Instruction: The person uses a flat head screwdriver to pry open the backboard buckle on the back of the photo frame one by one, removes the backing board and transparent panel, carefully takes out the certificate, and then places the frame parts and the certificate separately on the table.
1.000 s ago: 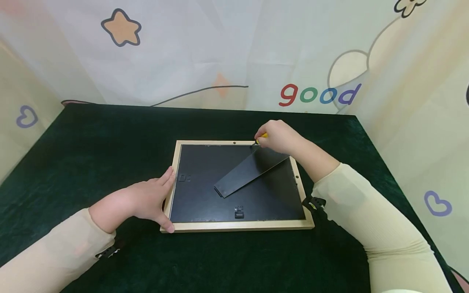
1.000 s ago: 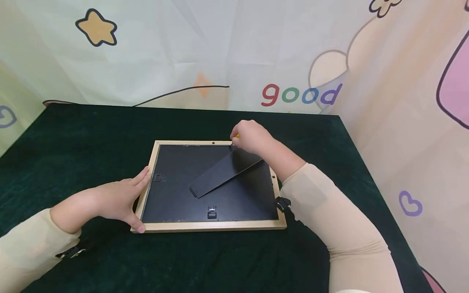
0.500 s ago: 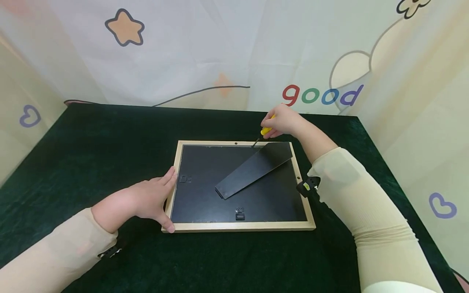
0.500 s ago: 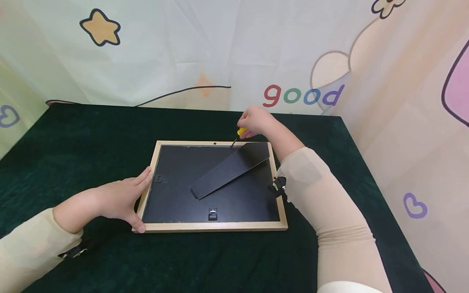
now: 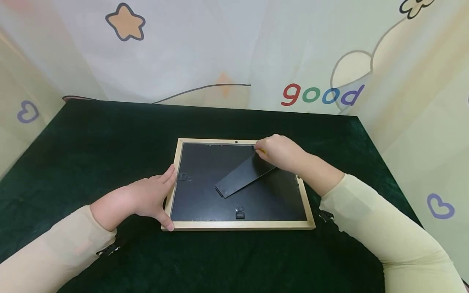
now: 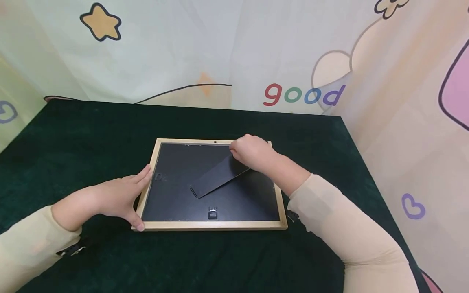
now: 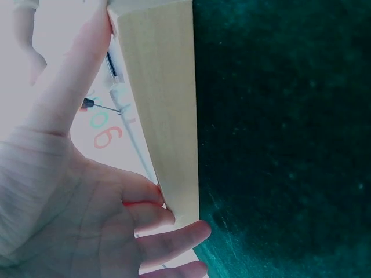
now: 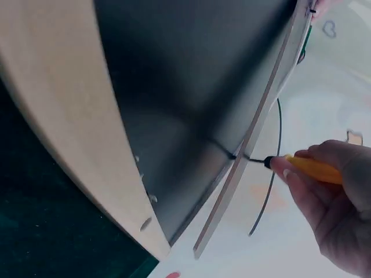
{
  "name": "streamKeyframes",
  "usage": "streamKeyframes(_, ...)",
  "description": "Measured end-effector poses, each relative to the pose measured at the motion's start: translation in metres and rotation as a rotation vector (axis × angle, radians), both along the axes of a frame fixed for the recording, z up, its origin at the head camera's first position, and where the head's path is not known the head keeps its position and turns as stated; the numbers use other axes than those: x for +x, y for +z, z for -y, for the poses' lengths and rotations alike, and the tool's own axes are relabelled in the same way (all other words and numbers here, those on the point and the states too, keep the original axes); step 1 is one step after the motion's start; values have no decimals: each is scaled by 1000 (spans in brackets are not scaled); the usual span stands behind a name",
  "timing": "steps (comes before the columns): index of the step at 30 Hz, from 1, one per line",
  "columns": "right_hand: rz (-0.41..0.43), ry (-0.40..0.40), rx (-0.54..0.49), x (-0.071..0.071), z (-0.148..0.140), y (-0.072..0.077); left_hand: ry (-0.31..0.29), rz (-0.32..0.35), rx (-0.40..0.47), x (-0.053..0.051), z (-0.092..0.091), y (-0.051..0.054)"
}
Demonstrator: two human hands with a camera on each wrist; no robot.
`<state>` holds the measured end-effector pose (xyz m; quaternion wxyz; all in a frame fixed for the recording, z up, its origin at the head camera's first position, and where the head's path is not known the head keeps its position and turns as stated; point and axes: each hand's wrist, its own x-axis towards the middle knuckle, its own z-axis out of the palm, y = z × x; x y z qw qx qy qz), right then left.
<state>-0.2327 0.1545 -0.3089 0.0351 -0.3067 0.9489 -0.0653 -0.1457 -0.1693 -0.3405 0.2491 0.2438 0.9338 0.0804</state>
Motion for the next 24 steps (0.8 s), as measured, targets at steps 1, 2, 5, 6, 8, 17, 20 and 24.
streamKeyframes(1,8,-10,-12,-2,0,1,3,0,0,0,1,1)
streamKeyframes(2,30,-31,-37,-5,0,3,3,-2,2,0,1,1)
streamKeyframes(5,158,-148,-136,-22,-4,9,0,3,3,0,3,1)
streamKeyframes(6,202,-186,-158,-28,-6,11,-3,5,3,0,3,1)
streamKeyframes(8,289,-256,-203,-40,-8,14,-11,3,-2,-1,3,-1)
streamKeyframes(17,472,-391,-320,-70,-6,29,-8,9,-12,-7,5,1)
streamKeyframes(20,480,-406,-338,-72,-9,27,-7,20,-6,-9,5,2)
streamKeyframes(24,410,-383,-324,-65,-18,18,0,33,5,-9,6,3)
